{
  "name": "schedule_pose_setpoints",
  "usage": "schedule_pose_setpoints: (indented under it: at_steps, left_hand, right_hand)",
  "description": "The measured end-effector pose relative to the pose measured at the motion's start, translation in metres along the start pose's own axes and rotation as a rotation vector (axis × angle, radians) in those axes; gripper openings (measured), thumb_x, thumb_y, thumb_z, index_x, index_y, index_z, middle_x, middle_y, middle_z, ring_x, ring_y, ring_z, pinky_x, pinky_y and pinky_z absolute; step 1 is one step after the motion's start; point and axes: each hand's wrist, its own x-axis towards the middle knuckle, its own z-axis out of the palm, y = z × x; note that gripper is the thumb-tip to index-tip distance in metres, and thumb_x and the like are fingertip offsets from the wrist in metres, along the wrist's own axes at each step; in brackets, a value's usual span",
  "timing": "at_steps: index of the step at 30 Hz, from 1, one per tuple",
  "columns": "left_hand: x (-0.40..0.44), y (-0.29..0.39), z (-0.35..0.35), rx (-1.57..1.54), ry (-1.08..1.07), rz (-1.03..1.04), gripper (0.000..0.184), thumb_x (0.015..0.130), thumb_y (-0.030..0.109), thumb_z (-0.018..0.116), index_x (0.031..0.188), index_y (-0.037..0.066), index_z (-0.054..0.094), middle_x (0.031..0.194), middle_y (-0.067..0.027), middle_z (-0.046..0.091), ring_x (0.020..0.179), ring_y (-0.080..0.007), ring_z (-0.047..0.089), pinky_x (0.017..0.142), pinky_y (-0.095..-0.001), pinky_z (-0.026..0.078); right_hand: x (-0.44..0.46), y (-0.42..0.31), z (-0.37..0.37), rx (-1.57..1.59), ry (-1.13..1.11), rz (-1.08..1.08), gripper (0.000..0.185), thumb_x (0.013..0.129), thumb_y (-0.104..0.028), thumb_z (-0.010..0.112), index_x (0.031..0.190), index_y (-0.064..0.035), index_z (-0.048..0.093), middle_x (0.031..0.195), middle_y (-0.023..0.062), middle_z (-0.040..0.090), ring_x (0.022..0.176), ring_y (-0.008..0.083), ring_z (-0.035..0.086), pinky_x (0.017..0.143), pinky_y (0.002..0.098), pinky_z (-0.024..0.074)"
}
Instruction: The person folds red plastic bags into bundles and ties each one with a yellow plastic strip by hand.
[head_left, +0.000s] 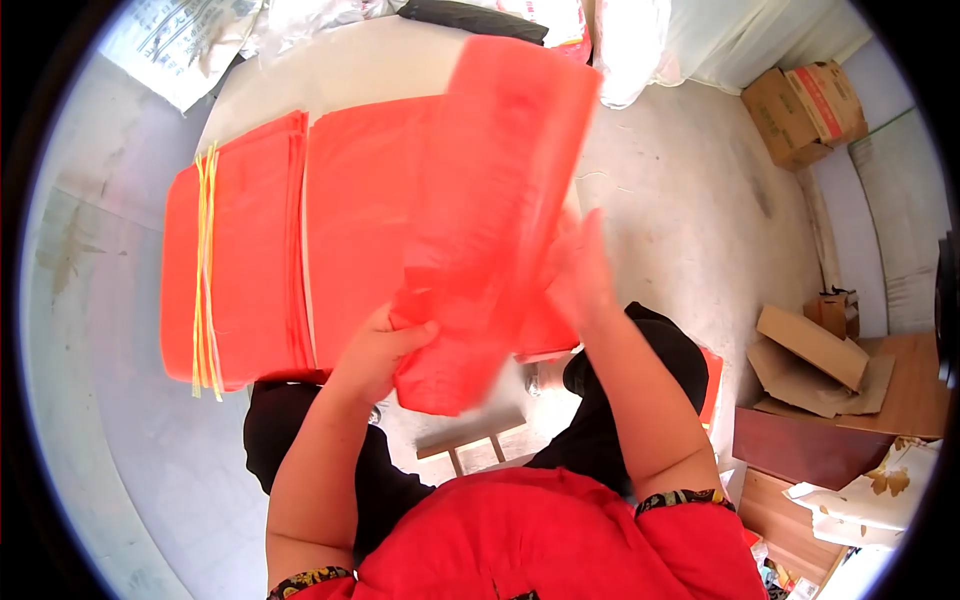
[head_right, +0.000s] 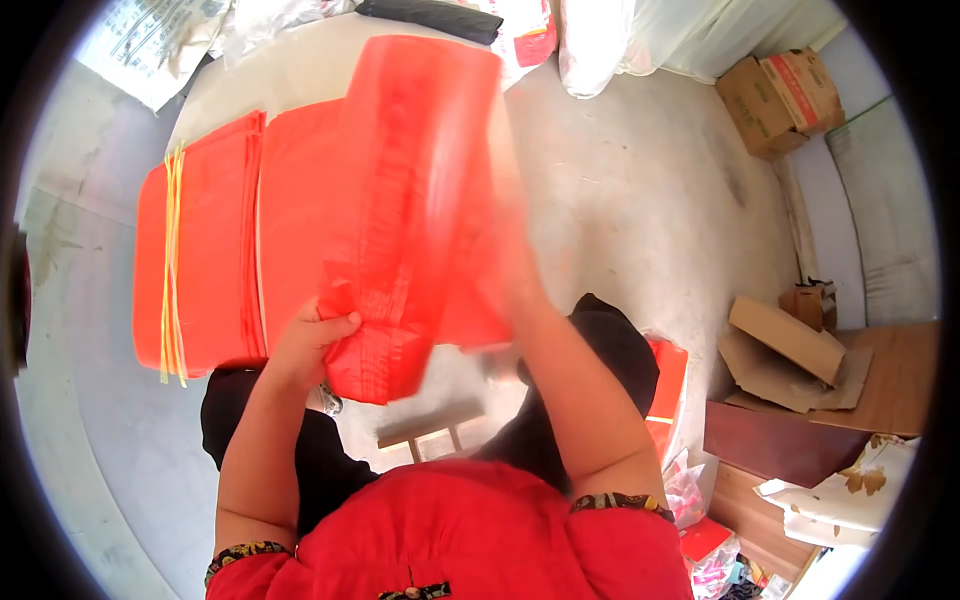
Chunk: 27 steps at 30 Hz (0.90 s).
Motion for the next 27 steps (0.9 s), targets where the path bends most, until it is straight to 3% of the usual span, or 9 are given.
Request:
schedule_pose_setpoints:
  at_steps: [1, 4, 10, 13, 16, 19, 22, 25, 27]
  left_hand:
    - [0.003, -0.004, -0.001, -0.079, 0.006, -0.079, 0.055, 0.098, -0.001, 0.065, 0.15, 0.001, 0.046, 0.135, -0.0106, 0.063, 0.123, -0.0222, 0.063, 0.103, -0.0366, 0.053]
    - [0.015, -0.021, -0.008, -0.001, 0.032, -0.019, 0.065, 0.097, -0.002, 0.066, 0.155, 0.001, 0.037, 0.143, -0.0143, 0.057, 0.129, -0.0241, 0.059, 0.106, -0.0385, 0.051]
    - [0.018, -0.036, -0.017, 0.437, 0.1, 0.087, 0.093, 0.094, 0.001, 0.069, 0.165, 0.003, 0.009, 0.156, -0.0191, 0.042, 0.141, -0.0235, 0.048, 0.117, -0.0398, 0.042]
    - [0.017, -0.04, -0.015, 0.519, 0.072, 0.217, 0.1, 0.093, 0.001, 0.071, 0.167, 0.012, 0.005, 0.138, -0.018, 0.058, 0.125, -0.0231, 0.06, 0.105, -0.039, 0.051]
    - [-0.002, -0.008, 0.009, 0.698, 0.122, -0.069, 0.1, 0.094, 0.004, 0.071, 0.169, 0.017, 0.005, 0.108, -0.0113, 0.068, 0.097, -0.0182, 0.068, 0.084, -0.0388, 0.056]
    - [-0.004, -0.008, 0.007, 1.031, 0.093, -0.042, 0.09, 0.093, 0.01, 0.074, 0.167, 0.016, 0.022, 0.084, -0.0083, 0.066, 0.072, -0.0191, 0.066, 0.069, -0.039, 0.054]
    - [0.001, -0.019, 0.004, 1.462, 0.086, 0.164, 0.075, 0.089, 0.015, 0.079, 0.156, 0.012, 0.046, 0.098, -0.0113, 0.068, 0.08, -0.0246, 0.067, 0.072, -0.0398, 0.055]
    - [0.003, -0.028, 0.006, 1.558, 0.143, 0.466, 0.067, 0.083, 0.02, 0.083, 0.144, 0.009, 0.059, 0.118, -0.014, 0.065, 0.1, -0.0307, 0.066, 0.084, -0.0434, 0.056]
    - [0.006, -0.026, 0.01, 1.58, 0.136, 0.673, 0.069, 0.081, 0.022, 0.084, 0.144, 0.009, 0.06, 0.134, -0.0155, 0.059, 0.121, -0.0341, 0.058, 0.096, -0.045, 0.053]
  right_hand:
    - [-0.005, 0.012, 0.007, 0.051, -0.022, 0.109, 0.082, 0.107, -0.069, 0.031, 0.164, -0.0113, 0.025, 0.157, 0.0123, 0.048, 0.135, 0.0282, 0.054, 0.113, 0.0454, 0.0452]
    - [-0.019, 0.031, 0.029, 0.155, -0.013, 0.386, 0.074, 0.111, -0.056, 0.041, 0.167, -0.0122, 0.019, 0.156, 0.0149, 0.048, 0.133, 0.0271, 0.057, 0.112, 0.0446, 0.0466]
    - [-0.023, 0.026, 0.038, -0.364, 0.026, 0.385, 0.08, 0.104, -0.009, 0.059, 0.168, -0.0127, 0.011, 0.149, 0.0162, 0.052, 0.133, 0.0244, 0.056, 0.112, 0.0399, 0.0457]
    - [-0.024, 0.028, 0.04, -0.491, -0.006, 0.253, 0.07, 0.103, -0.006, 0.057, 0.165, -0.0103, 0.024, 0.144, 0.0148, 0.055, 0.131, 0.0245, 0.057, 0.11, 0.038, 0.0458]
    - [-0.015, 0.036, 0.022, -0.891, -0.086, 0.008, 0.058, 0.101, -0.005, 0.056, 0.157, -0.0083, 0.042, 0.144, 0.0158, 0.055, 0.13, 0.0272, 0.057, 0.109, 0.0379, 0.0463]
    - [-0.013, 0.026, 0.022, -1.139, -0.039, -0.063, 0.046, 0.1, -0.009, 0.06, 0.146, -0.0047, 0.056, 0.145, 0.0178, 0.054, 0.132, 0.0305, 0.055, 0.11, 0.0378, 0.0456]
    - [-0.008, 0.033, 0.018, -1.107, 0.024, -0.16, 0.046, 0.099, -0.013, 0.063, 0.143, -0.002, 0.058, 0.148, 0.019, 0.051, 0.137, 0.0347, 0.049, 0.113, 0.0402, 0.0429]
    - [-0.009, 0.032, 0.022, -1.449, 0.03, -0.398, 0.046, 0.1, -0.016, 0.063, 0.143, -0.001, 0.059, 0.151, 0.0188, 0.048, 0.14, 0.0376, 0.045, 0.117, 0.044, 0.0386]
    - [-0.006, 0.031, 0.027, -1.509, -0.022, -0.369, 0.047, 0.101, -0.016, 0.061, 0.147, -0.0019, 0.056, 0.156, 0.0198, 0.044, 0.144, 0.04, 0.039, 0.119, 0.0468, 0.0354]
